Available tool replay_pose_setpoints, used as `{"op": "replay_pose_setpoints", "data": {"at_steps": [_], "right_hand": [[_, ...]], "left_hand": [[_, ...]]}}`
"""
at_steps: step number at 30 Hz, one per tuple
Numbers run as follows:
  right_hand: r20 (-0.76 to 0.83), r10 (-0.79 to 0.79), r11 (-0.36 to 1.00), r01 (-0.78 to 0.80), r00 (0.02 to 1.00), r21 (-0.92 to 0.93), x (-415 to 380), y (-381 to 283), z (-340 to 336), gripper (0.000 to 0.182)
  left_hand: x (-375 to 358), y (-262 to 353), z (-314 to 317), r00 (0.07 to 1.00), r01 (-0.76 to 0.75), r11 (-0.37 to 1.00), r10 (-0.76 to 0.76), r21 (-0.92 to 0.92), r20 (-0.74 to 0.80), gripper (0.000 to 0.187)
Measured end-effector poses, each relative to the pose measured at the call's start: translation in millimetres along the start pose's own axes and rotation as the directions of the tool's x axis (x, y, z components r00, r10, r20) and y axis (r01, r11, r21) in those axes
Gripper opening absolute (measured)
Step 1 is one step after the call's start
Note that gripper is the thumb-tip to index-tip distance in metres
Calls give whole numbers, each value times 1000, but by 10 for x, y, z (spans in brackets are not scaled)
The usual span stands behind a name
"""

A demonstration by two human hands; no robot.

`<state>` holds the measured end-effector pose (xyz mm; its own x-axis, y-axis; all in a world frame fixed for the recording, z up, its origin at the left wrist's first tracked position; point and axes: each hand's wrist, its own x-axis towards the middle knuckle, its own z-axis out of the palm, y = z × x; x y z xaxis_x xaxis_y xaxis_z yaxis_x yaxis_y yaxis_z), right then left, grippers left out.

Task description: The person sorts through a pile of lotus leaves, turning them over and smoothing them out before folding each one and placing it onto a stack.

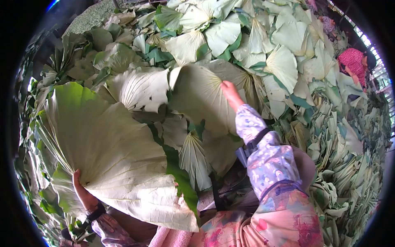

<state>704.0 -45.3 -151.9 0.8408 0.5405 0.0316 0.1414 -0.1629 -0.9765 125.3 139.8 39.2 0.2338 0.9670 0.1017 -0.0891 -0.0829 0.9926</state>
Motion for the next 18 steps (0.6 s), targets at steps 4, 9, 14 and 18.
{"op": "replay_pose_setpoints", "data": {"at_steps": [4,9,14,18], "right_hand": [[108,-61,996,54,992,70,-74,-885,-475,31],[334,-221,967,251,916,-48,-139,-2062,-666,24],[543,-729,239,899,416,-367,-334,-3229,-151,24],[547,-833,-40,978,81,-205,-1263,-3738,887,18]], "left_hand": [[111,-191,-308,994,-73,997,71,20,84,27],[110,68,23,988,125,965,-143,-229,-62,9],[-22,211,354,967,231,949,-249,-215,-62,15],[-52,99,505,979,200,964,-191,-174,68,20]]}}
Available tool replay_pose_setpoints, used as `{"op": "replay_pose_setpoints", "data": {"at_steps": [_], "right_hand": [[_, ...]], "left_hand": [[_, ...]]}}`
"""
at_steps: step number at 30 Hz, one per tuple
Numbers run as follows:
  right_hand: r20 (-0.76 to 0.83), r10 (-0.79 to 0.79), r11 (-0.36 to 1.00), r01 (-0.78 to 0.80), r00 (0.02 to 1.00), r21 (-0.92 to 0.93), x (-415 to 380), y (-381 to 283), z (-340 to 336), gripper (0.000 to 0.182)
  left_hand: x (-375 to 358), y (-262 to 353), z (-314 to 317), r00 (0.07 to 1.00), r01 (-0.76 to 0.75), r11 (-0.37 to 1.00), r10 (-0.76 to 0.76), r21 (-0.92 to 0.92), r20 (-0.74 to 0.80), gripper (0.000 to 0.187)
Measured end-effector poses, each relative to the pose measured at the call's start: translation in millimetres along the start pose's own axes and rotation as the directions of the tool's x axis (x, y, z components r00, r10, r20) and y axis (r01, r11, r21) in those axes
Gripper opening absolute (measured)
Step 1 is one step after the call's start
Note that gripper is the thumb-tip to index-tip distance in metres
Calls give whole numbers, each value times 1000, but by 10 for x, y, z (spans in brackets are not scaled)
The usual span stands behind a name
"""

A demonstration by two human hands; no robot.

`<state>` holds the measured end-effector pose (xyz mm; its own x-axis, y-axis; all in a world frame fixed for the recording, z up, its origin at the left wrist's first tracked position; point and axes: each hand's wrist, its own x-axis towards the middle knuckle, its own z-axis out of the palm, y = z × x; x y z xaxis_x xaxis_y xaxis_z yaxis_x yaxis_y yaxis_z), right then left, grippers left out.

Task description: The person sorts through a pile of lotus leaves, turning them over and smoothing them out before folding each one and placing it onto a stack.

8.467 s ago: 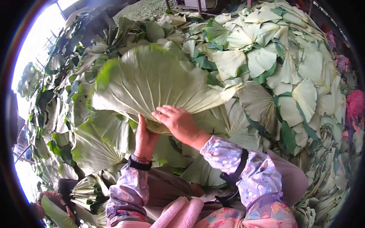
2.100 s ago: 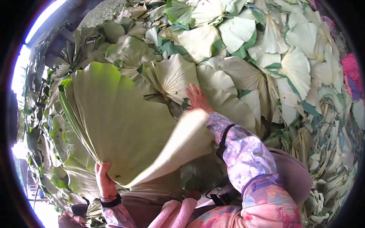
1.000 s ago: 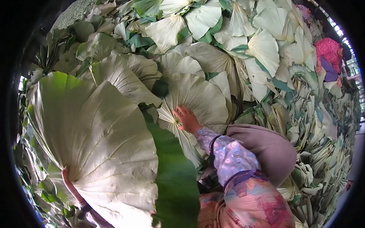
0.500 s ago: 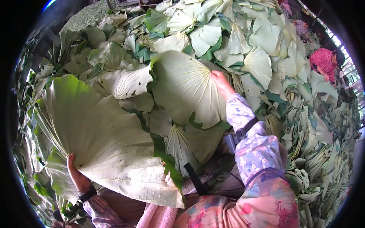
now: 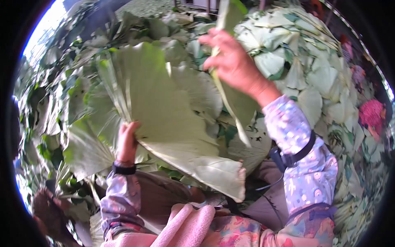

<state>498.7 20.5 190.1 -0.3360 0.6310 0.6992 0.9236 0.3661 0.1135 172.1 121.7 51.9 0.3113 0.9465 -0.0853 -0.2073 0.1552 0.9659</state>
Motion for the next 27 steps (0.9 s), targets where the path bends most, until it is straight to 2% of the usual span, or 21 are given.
{"op": "replay_pose_setpoints", "data": {"at_steps": [1,3,5,7,8,9,11,14,17,22,25,27], "right_hand": [[1,-83,995,83,997,50,96,-255,205,16],[4,-122,958,117,993,261,158,-766,599,9],[10,-182,914,165,983,370,111,-1097,954,9],[10,-72,908,62,997,414,59,-1407,1170,19],[17,5,936,-10,1000,351,32,-1485,1231,29],[-22,68,922,-54,997,383,10,-1476,1270,30],[39,209,847,-201,977,492,0,-1532,1349,29],[-53,146,904,-111,988,413,120,-1565,1349,28],[-47,118,938,-96,992,332,271,-1660,1218,28],[-29,198,939,-181,980,293,408,-1883,1050,25],[-51,189,935,-163,981,315,458,-1914,1019,25],[-76,125,943,-94,989,320,463,-1911,1027,24]], "left_hand": [[-8,-5,64,1000,-11,1000,10,11,25,21],[-43,9,188,997,27,996,-20,-89,73,23],[10,-82,166,994,23,991,-8,-134,106,23],[11,-162,91,994,53,956,-24,-288,104,24],[17,-157,60,995,55,942,-24,-330,99,24],[29,-138,85,995,60,928,-27,-368,93,24],[17,-89,70,994,27,893,24,-449,108,25],[8,-7,86,990,16,847,60,-531,126,25],[-14,24,85,990,-31,805,107,-593,94,25],[-85,153,141,977,-204,804,201,-558,-68,21],[-176,314,99,975,-127,771,213,-624,65,21],[-216,351,66,968,-149,794,239,-589,77,21]]}}
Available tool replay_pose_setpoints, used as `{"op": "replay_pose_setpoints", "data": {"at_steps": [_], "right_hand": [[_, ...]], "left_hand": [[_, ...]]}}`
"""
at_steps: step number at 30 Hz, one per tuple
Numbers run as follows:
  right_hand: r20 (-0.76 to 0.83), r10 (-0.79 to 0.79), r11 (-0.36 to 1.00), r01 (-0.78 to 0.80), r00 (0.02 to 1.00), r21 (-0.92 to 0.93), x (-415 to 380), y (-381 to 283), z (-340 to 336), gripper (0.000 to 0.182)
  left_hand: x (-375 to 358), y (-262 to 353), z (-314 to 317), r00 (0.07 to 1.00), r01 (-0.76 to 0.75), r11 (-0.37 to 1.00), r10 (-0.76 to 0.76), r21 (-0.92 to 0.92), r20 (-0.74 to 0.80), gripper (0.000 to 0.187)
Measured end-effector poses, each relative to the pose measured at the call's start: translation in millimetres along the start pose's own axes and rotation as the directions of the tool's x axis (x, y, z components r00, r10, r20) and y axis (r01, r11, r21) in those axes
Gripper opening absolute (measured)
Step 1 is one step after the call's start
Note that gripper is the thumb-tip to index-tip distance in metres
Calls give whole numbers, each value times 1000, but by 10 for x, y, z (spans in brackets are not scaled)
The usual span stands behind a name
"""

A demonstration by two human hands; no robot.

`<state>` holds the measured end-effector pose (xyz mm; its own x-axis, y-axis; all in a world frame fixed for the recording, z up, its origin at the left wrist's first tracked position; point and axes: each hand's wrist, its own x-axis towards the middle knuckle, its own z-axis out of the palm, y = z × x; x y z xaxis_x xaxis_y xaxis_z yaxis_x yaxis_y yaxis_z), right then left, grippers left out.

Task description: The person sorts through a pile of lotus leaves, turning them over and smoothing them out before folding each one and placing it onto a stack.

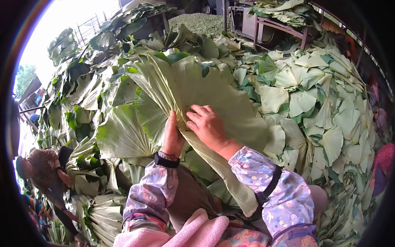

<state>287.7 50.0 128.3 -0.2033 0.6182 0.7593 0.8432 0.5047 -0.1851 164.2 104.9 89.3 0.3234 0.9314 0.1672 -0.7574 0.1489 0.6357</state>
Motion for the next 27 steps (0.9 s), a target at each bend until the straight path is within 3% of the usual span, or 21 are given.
{"op": "replay_pose_setpoints", "data": {"at_steps": [6,7,8,9,10,11,12,13,14,15,16,17,18,19,20,22,23,24,26,27], "right_hand": [[120,-84,988,66,989,143,-54,-23,21,23],[182,-154,963,106,971,249,-32,16,49,23],[199,-120,907,26,973,420,-11,-58,44,25],[200,-88,884,-16,976,466,28,-151,5,28],[177,-147,906,61,973,419,108,-177,-93,31],[163,68,771,-155,984,618,102,-257,-132,32],[71,-74,920,41,995,389,182,-193,-255,29],[48,-80,932,57,996,359,229,-127,-343,27],[77,-58,928,26,995,372,241,-75,-433,26],[84,-38,886,-5,996,464,231,12,-462,25],[118,-22,862,-41,993,506,236,119,-482,26],[135,9,860,-77,991,504,185,205,-474,27],[152,45,859,-116,987,499,149,280,-466,27],[159,43,870,-115,986,480,146,362,-482,28],[165,46,882,-118,985,457,126,415,-486,29],[189,79,870,-160,979,467,99,501,-478,29],[195,85,865,-170,977,473,75,611,-446,29],[201,92,861,-179,975,476,44,710,-415,29],[241,88,888,-186,966,421,-15,717,-407,28],[262,91,902,-191,961,386,-45,692,-416,28]], "left_hand": [[-151,122,-96,1000,22,994,-22,110,3,18],[-155,141,-160,997,-13,996,20,90,-80,18],[-152,206,-247,991,-33,995,45,97,-123,18],[-199,341,-302,969,-53,993,76,104,-234,19],[-119,382,-553,958,-95,995,96,19,-270,20],[-167,534,-694,945,-159,986,141,-39,-295,20],[-272,772,-814,939,-221,975,204,-34,-278,19],[-479,1086,-843,913,-266,963,264,38,-311,19],[-670,1410,-882,822,-370,910,414,186,-391,17],[-827,1729,-981,747,-507,825,564,248,-351,17],[-1058,2090,-1075,688,-520,700,683,489,-245,20],[-1398,2474,-1177,613,-447,340,790,828,7,31],[-1723,2855,-1248,517,-232,-251,786,940,337,44],[-2008,3219,-1236,495,-5,-573,711,820,500,58],[-2318,3575,-1168,493,140,-716,650,684,578,58],[-2858,4041,-897,523,533,-770,626,351,579,42],[-2942,4247,-758,248,360,-580,815,731,524,36],[-3006,4419,-694,15,48,-318,948,947,317,32],[-3396,4681,-711,99,212,-497,868,842,487,34],[-3556,4753,-727,203,375,-579,813,723,546,39]]}}
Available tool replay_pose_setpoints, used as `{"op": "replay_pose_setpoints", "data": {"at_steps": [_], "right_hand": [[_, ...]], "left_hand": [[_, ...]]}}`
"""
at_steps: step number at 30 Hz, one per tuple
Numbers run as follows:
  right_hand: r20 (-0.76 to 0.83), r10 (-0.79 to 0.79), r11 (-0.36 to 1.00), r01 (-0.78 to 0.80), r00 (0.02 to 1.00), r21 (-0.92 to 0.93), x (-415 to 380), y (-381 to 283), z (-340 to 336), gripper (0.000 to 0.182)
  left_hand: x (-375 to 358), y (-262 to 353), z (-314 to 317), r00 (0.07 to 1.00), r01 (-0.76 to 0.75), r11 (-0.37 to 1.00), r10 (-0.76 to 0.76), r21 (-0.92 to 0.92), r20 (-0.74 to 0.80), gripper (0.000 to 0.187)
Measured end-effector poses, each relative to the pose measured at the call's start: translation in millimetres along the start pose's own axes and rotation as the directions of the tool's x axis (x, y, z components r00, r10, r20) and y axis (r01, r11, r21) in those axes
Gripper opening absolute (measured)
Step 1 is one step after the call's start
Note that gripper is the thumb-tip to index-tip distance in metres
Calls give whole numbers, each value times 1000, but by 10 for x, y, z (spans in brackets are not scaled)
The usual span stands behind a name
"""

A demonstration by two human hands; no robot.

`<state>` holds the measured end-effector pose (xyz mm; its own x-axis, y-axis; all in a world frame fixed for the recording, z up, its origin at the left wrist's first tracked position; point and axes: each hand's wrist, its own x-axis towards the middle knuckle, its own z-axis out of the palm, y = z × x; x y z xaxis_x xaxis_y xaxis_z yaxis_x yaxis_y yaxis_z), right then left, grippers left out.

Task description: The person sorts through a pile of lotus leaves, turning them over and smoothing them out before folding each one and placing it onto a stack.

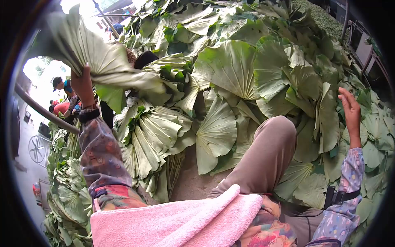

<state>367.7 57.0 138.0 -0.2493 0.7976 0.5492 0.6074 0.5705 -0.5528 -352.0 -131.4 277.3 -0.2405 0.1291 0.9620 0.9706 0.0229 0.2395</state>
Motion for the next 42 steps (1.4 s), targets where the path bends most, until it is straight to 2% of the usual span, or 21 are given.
{"op": "replay_pose_setpoints", "data": {"at_steps": [3,4,7,8,10,12,14,15,16,17,19,21,23,25,31,35,36,37,39,40,42], "right_hand": [[57,-6,999,9,998,-51,-129,-50,-49,25],[80,16,998,-10,997,-65,-195,-85,-118,25],[29,86,991,-82,996,-107,-448,146,-525,26],[-3,123,989,-123,992,-80,-559,196,-689,27],[-67,175,976,-182,982,-121,-820,313,-1052,28],[-125,258,955,-273,958,-119,-1153,455,-1384,29],[-168,337,932,-354,926,-84,-1518,647,-1723,29],[-176,320,931,-343,931,-123,-1714,676,-1856,30],[-178,296,934,-323,939,-153,-1905,736,-1972,30],[-184,382,899,-411,905,-153,-2136,868,-2140,31],[-214,455,882,-470,864,-25,-2587,1135,-2360,33],[-277,584,791,-611,763,-16,-3074,1361,-2577,33],[-293,738,644,-764,608,35,-3385,1381,-2639,32],[-327,824,484,-875,463,-17,-3748,1267,-2698,32],[-398,879,370,-903,263,218,-4646,1369,-2850,36],[-400,887,305,-943,229,136,-4735,1152,-2753,33],[-395,892,305,-938,221,163,-4715,1093,-2727,33],[-405,886,310,-938,227,152,-4698,1039,-2729,33],[-416,877,323,-936,241,139,-4598,994,-2680,33],[-432,868,333,-933,245,140,-4558,984,-2646,33],[-417,885,315,-925,206,211,-4658,1164,-2673,34]], "left_hand": [[-337,-290,-29,982,-78,966,33,244,185,46],[-527,-631,18,958,-93,978,37,186,285,52],[-1344,-1693,248,696,-325,820,-130,471,706,63],[-1619,-1443,347,661,-268,790,-266,552,701,70],[-2206,-1327,681,564,108,988,-150,107,812,69],[-2969,-820,1044,520,402,897,-57,-185,852,51],[-3828,-438,1269,41,846,532,-139,40,989,44],[-4051,-1,1134,-3,844,528,-169,93,986,43],[-4391,123,1122,1,784,601,-256,158,967,44],[-5090,-76,1217,50,826,546,-319,141,946,46],[-5904,-204,1157,-2,820,491,-511,294,859,56],[-5748,43,852,-40,646,568,-642,510,765,70],[-5787,29,741,-115,679,481,-677,555,727,77],[-5863,-41,747,-81,706,474,-684,526,725,82],[-6014,-216,1045,-76,753,424,-704,503,706,89],[-6061,-147,1219,-61,767,407,-723,496,688,90],[-6138,-183,1270,-124,795,311,-757,521,641,87],[-6220,-186,1320,-44,757,368,-796,541,604,72],[-6321,-255,1429,-315,907,29,-615,420,723,46],[-5937,75,1407,-361,927,-131,-570,352,738,27],[-5603,322,1543,-210,977,-90,-595,195,776,21]]}}
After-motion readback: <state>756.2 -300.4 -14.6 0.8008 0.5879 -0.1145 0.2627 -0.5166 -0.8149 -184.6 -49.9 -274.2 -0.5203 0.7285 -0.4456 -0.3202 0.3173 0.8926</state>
